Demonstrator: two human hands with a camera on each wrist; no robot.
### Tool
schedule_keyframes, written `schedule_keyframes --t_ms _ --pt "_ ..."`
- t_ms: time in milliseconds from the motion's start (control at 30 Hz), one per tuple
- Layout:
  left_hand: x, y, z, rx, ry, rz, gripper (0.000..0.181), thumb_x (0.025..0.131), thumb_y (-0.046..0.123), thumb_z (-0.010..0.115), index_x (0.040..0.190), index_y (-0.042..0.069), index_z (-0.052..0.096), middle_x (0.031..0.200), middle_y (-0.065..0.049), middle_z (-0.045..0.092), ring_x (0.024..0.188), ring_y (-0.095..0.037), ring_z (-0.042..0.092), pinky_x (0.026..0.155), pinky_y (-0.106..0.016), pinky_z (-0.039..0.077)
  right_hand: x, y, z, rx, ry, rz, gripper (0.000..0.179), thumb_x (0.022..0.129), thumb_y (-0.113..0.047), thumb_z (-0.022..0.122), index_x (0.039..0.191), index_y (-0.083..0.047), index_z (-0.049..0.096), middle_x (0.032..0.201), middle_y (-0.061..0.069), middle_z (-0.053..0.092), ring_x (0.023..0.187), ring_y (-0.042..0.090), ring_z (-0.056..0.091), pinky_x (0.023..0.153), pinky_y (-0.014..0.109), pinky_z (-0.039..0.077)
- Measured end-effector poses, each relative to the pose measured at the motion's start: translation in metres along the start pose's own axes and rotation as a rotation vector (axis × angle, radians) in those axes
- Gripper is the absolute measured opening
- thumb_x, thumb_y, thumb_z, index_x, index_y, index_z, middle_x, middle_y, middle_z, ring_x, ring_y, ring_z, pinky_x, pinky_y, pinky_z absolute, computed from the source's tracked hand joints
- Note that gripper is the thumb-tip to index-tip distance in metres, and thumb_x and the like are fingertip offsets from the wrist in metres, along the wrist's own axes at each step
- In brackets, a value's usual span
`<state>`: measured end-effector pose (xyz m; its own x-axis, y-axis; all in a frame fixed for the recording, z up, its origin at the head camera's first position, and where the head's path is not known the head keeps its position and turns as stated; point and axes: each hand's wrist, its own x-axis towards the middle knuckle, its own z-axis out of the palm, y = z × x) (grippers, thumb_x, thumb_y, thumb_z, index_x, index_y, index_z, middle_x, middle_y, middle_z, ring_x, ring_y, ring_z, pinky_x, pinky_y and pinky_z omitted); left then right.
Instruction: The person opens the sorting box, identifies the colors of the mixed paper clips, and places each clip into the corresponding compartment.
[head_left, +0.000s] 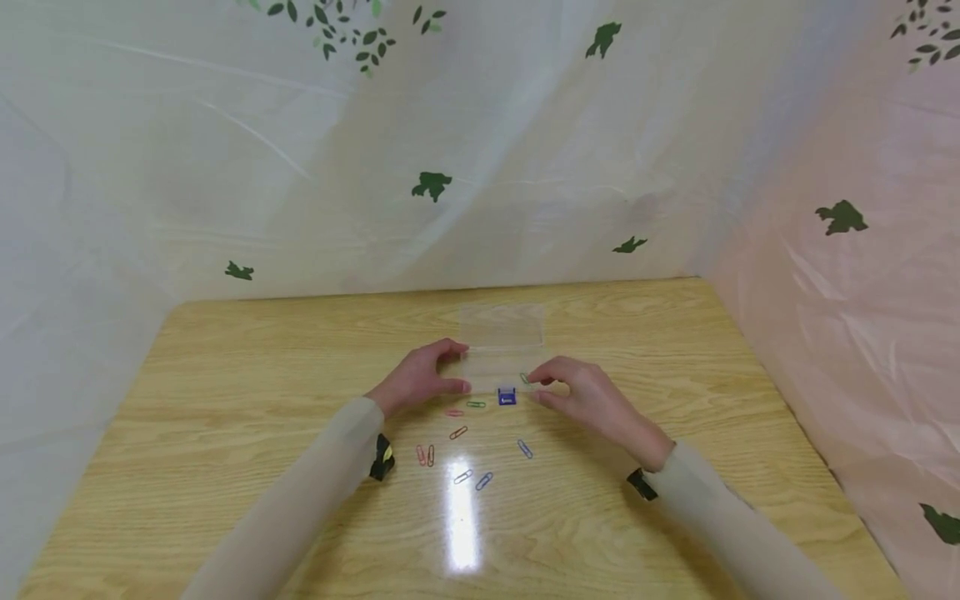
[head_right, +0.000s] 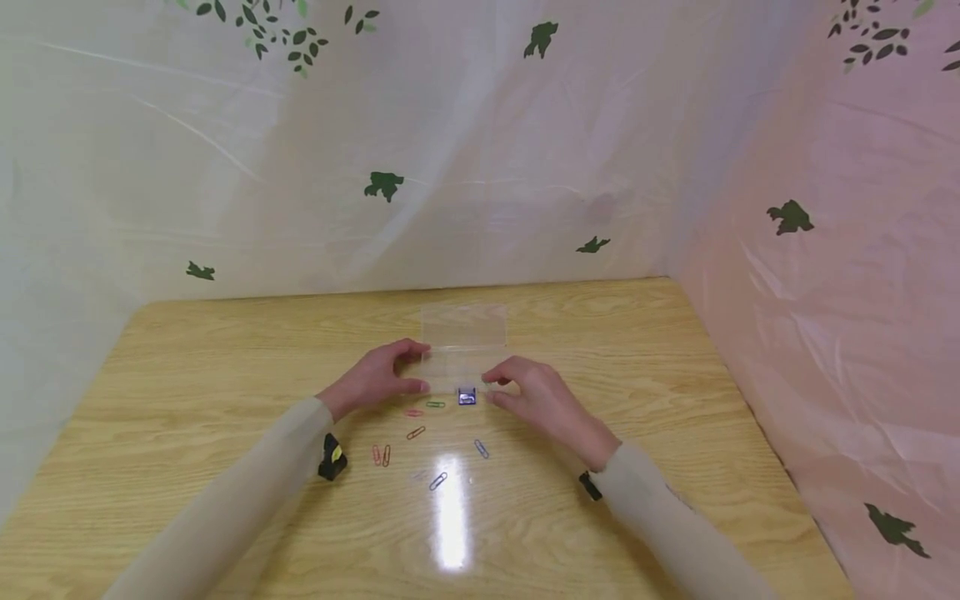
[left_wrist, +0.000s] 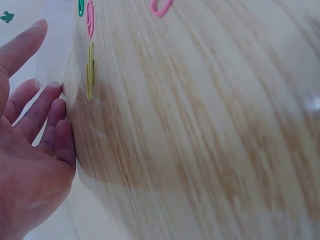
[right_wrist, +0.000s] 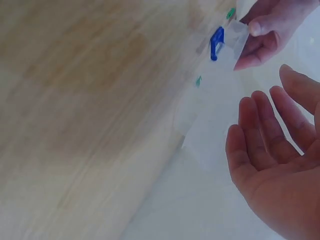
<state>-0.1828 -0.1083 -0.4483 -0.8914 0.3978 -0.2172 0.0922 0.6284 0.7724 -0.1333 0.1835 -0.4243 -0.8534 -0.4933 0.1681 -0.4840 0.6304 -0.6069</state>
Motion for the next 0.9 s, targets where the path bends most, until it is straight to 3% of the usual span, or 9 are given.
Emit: schedule_keyframes --t_ms 200,533,900 --pt "-0.001 0.002 0.0 -0.001 0.003 -0.003 0.066 0.091 0.024 0.083 0.148 0.011 0.054 0.149 -0.009 0.056 0.141 -0.029 0.048 0.12 -0.045 0.034 -0.007 -0.002 0.004 0.003 -0.039 0.002 0.023 0.093 -0.011 0.078 0.115 -0.006 0.075 0.11 0.005 0.074 0.101 0.021 0.069 0.088 0.043 0.059" --pt "0.003 -0.005 0.0 0.008 0.003 0.021 0.066 0.09 0.026 0.083 0.147 0.01 0.055 0.146 -0.007 0.058 0.139 -0.028 0.05 0.119 -0.044 0.036 -0.017 -0.006 0.01 0.108 -0.097 0.048 0.022 0.095 -0.012 0.076 0.116 -0.006 0.074 0.111 0.007 0.073 0.105 0.025 0.069 0.092 0.047 0.058" --pt "0.005 -0.006 0.001 0.013 0.007 0.018 0.066 0.09 0.026 0.083 0.148 0.011 0.054 0.148 -0.008 0.057 0.14 -0.028 0.049 0.119 -0.044 0.036 -0.022 -0.007 0.015 0.114 -0.117 0.099 0.022 0.095 -0.017 0.077 0.114 -0.007 0.075 0.106 0.0 0.072 0.097 0.015 0.067 0.086 0.034 0.059"
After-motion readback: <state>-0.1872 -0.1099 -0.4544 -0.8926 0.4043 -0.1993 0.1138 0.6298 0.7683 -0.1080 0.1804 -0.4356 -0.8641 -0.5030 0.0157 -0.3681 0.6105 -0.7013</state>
